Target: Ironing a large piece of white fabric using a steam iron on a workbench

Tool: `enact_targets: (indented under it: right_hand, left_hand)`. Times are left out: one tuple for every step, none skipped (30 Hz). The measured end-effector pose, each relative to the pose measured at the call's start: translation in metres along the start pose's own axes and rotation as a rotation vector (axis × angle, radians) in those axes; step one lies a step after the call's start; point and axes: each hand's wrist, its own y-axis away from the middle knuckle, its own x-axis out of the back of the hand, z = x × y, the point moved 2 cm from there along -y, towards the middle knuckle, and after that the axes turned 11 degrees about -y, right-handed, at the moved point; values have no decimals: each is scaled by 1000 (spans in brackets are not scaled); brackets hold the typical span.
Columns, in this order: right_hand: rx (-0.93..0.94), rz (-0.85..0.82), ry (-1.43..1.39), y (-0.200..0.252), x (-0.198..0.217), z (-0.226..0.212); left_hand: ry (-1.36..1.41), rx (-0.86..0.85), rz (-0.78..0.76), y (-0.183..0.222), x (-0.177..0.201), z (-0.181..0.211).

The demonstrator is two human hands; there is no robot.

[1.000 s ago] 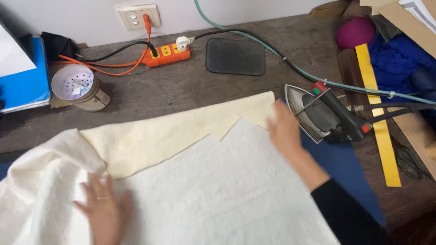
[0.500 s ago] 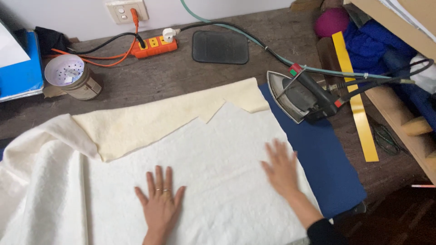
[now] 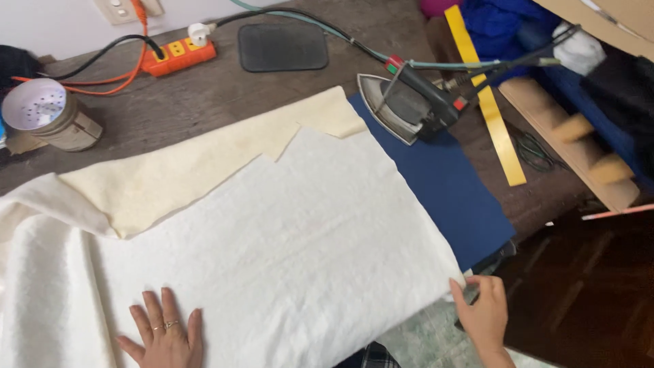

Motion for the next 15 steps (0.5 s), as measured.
enact_targets:
  right_hand:
    - [-10, 4, 2, 4, 0, -3]
    - [-117, -13, -10, 6, -2, -5]
    - [-224, -30, -22, 8, -4, -7]
    - [-230, -28, -21, 9, -7, 0]
    - [-156, -5, -66, 9, -9, 4]
    - [-76, 17, -111, 7, -12, 7]
    - [-77, 18, -111, 5, -8, 13]
    - [-9, 38, -91, 0, -6, 17]
    - [59, 59, -71, -4, -4, 19]
    - [66, 57, -73, -5, 0, 12]
    - [173, 86, 20, -5, 6, 3]
    - [280, 114, 110, -5, 10, -6]
    - [288, 111, 106, -9, 5, -6]
    - [244, 47, 122, -13, 2, -4]
    - [199, -16, 139, -17, -2, -1]
  left_hand:
    - [0, -11, -1, 1, -2, 0]
    - [2, -11, 5, 0, -2, -1]
    - [4, -10, 11, 0, -3, -1]
    - [4, -17, 10, 0, -1, -1]
    - [13, -17, 3, 0, 0, -1]
    - [22, -12, -1, -1, 2, -1]
    - [23, -13, -1, 0, 5, 2]
    - [37, -22, -20, 0, 9, 3]
    - [51, -31, -39, 0, 13, 4]
    - [52, -23, -37, 0, 14, 5]
    - [62, -24, -70, 0, 15, 5]
    - [70, -23, -102, 0, 17, 5]
    - [68, -14, -99, 1, 17, 3]
    - [66, -28, -47, 2, 16, 4]
    - [64, -42, 6, 3, 14, 5]
